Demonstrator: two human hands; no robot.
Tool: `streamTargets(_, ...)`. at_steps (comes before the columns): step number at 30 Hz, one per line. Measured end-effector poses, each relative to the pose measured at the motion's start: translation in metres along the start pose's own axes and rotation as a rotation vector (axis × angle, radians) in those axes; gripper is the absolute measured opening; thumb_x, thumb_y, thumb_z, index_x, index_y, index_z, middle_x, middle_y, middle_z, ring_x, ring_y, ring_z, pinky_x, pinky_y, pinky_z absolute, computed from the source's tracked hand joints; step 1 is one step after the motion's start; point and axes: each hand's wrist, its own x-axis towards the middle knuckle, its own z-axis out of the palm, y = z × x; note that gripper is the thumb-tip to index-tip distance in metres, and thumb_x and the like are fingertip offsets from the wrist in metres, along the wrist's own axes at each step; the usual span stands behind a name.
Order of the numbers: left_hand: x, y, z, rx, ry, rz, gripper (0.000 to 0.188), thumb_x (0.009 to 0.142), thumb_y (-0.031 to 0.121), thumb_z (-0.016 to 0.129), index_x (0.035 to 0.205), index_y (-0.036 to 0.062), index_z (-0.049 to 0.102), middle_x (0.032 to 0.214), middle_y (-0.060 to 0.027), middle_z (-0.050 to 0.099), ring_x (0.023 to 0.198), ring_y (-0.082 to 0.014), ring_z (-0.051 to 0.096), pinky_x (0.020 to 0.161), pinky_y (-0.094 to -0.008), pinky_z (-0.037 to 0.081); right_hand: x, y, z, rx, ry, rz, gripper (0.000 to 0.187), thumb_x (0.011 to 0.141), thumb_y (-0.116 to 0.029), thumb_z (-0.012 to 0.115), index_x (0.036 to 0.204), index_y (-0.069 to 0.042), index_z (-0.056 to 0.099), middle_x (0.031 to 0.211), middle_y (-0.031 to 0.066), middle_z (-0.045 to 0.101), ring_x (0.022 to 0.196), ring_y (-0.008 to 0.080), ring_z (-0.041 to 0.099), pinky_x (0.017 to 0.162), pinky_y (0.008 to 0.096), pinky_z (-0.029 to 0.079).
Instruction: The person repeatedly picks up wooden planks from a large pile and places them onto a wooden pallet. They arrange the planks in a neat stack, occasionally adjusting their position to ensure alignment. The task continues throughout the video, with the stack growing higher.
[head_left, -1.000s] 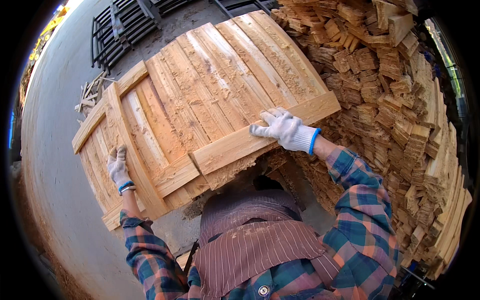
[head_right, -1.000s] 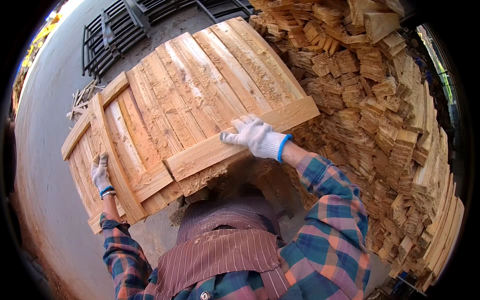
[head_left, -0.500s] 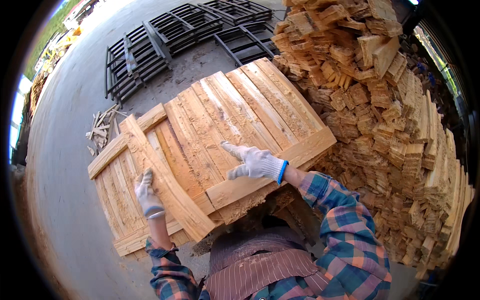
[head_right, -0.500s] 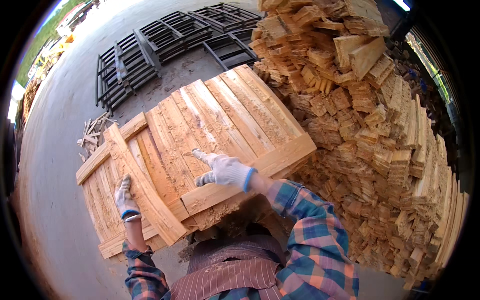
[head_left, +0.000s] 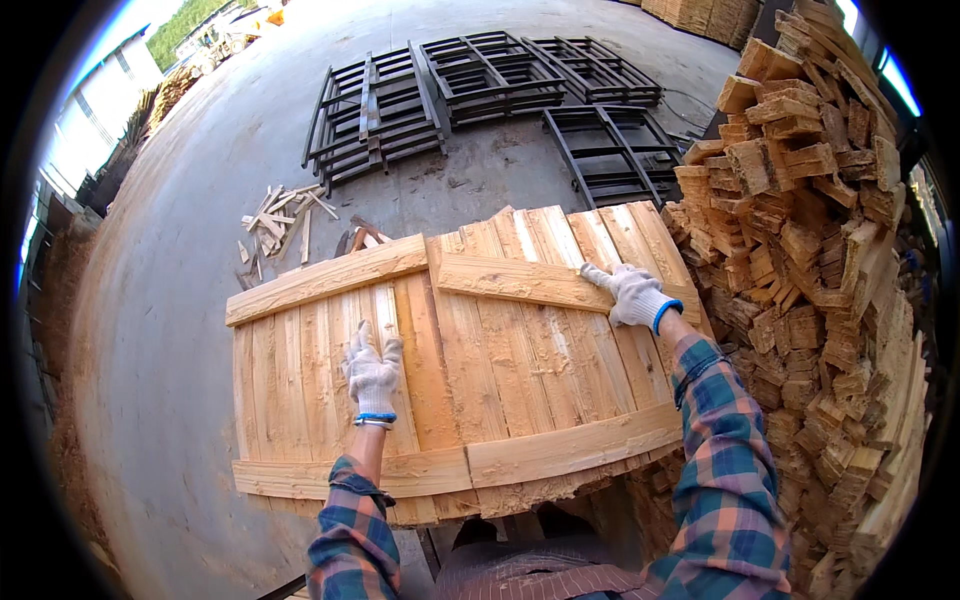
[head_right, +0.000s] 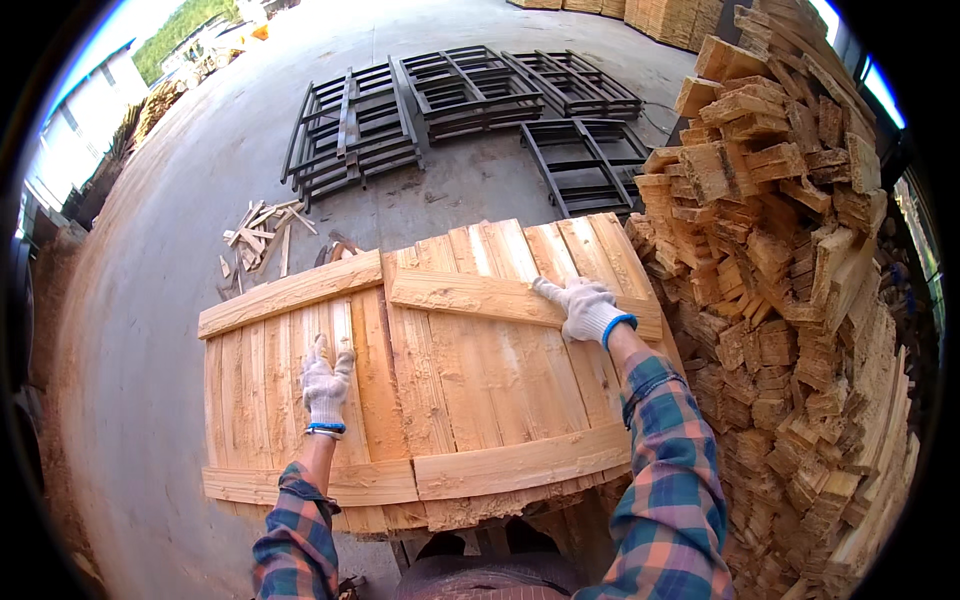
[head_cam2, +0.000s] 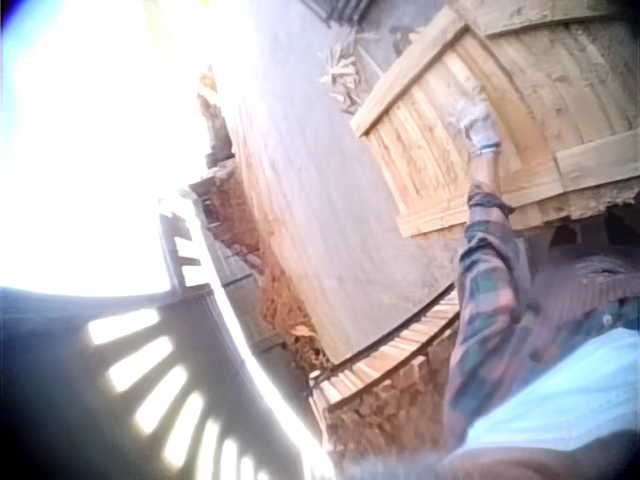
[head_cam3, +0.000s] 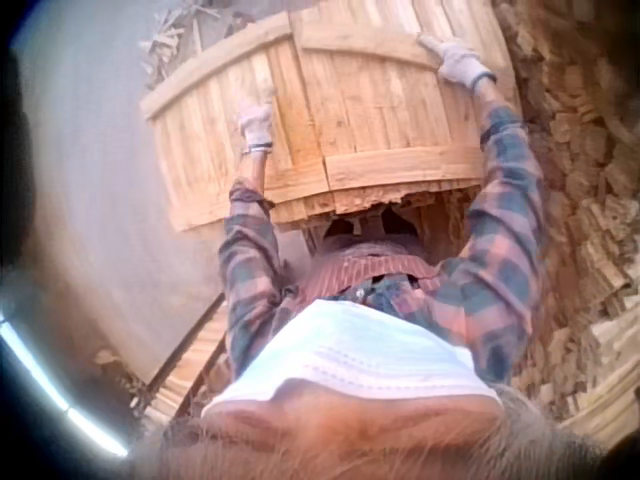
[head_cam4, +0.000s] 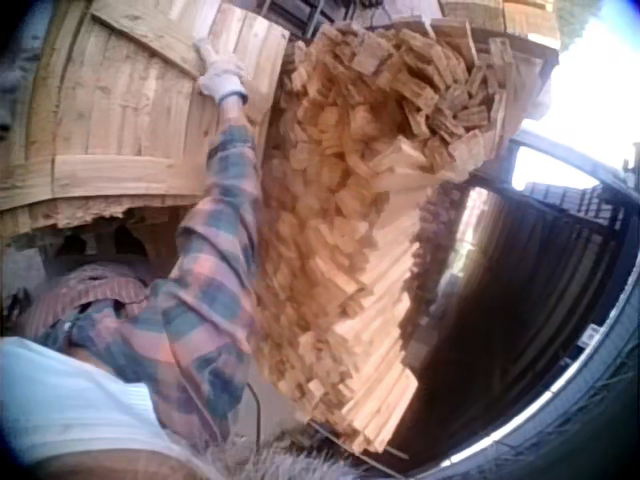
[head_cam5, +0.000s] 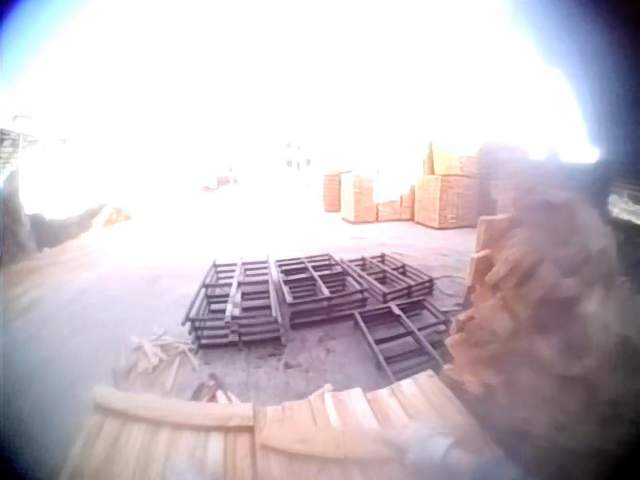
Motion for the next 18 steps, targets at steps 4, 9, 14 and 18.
streamTargets(4,-0.015,0.047,-0.004,0.41,-0.136,0.161,0.075,0.09,0.058,0.051,0.147,0.0107,0.037,0.145,-0.0279,0.039,0.136,-0.0467,0.032,0.111,-0.0606,0.023,0.012,0.013,0.0,0.088,-0.033,-0.001,0.087,0.078,0.001,0.062,0.151,-0.036,0.033,0.138,0.0157,0.047,0.126,0.0351,0.05,0.103,0.0407,0.046)
streamTargets(9,-0.015,0.043,0.001,0.454,-0.108,0.17,0.073,0.091,0.056,0.051,0.147,0.0109,0.037,0.144,-0.0281,0.039,0.136,-0.0472,0.033,0.111,-0.06,0.023,0.072,0.035,-0.024,0.033,0.144,-0.116,0.086,0.077,0.007,0.06,0.148,-0.037,0.039,0.141,0.014,0.046,0.129,0.0345,0.048,0.104,0.0404,0.045)
streamTargets(14,-0.017,0.049,0.0,0.439,-0.128,0.197,0.069,0.093,0.051,0.052,0.148,0.0124,0.037,0.146,-0.0269,0.037,0.136,-0.0458,0.033,0.111,-0.0585,0.025,0.147,0.042,-0.02,-0.036,0.355,-0.209,0.076,0.081,-0.001,0.067,0.144,-0.036,0.044,0.142,0.0114,0.049,0.132,0.0298,0.046,0.112,0.0395,0.034)
streamTargets(18,-0.018,0.05,0.0,0.412,-0.086,0.256,0.066,0.094,0.044,0.055,0.149,0.012,0.037,0.145,-0.0246,0.039,0.136,-0.044,0.034,0.111,-0.0566,0.025,0.159,0.039,-0.015,0.167,0.343,-0.124,0.055,0.097,-0.01,0.052,0.143,-0.039,0.045,0.147,0.0097,0.044,0.137,0.0314,0.04,0.115,0.0401,0.03)
